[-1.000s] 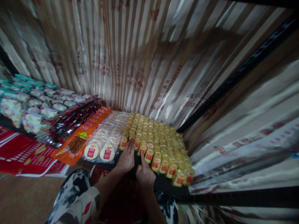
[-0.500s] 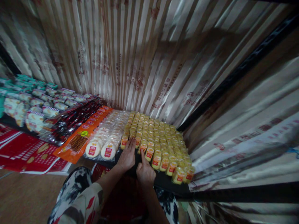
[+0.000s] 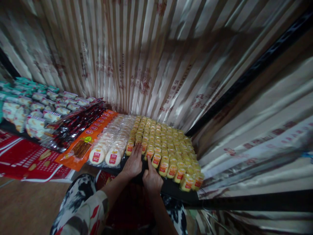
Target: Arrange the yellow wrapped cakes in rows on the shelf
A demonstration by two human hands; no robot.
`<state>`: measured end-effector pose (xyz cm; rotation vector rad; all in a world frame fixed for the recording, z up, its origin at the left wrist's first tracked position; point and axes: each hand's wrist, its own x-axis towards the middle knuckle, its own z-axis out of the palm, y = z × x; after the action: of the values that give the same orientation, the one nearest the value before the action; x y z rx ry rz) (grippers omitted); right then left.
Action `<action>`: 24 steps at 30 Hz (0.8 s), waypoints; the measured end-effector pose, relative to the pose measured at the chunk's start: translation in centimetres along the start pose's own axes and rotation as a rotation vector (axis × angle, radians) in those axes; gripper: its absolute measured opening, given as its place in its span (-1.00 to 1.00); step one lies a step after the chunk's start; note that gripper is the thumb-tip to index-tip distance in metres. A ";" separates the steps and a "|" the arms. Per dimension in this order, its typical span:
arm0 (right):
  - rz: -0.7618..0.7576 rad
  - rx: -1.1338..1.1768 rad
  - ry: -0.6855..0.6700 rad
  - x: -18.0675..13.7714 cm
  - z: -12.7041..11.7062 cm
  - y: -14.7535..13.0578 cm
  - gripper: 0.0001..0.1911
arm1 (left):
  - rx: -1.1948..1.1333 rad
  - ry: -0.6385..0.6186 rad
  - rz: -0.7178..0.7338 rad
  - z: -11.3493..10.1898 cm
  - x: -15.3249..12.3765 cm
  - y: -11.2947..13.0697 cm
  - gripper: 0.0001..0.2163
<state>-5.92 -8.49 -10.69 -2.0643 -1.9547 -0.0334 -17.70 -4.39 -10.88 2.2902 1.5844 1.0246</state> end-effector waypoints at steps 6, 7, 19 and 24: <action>0.009 0.002 0.000 0.1 -0.3 -0.2 -0.38 | 0.022 -0.001 0.005 0.0 0.1 0.0 -0.35; 0.014 0.000 -0.003 0.1 -0.3 -0.2 -0.38 | 0.025 0.000 0.007 0.0 0.1 0.0 -0.36; 0.015 -0.014 -0.045 0.1 -0.4 -0.2 -0.36 | 0.030 0.069 0.067 -0.1 -0.1 -0.1 -0.42; 0.018 -0.022 -0.078 0.1 -0.8 -0.3 -0.36 | 0.052 0.120 0.134 -0.9 -0.4 0.3 -0.46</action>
<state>-6.04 -8.57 -9.81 -2.1273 -1.9889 0.0306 -18.04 -5.04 -10.23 2.4405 1.5353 1.1866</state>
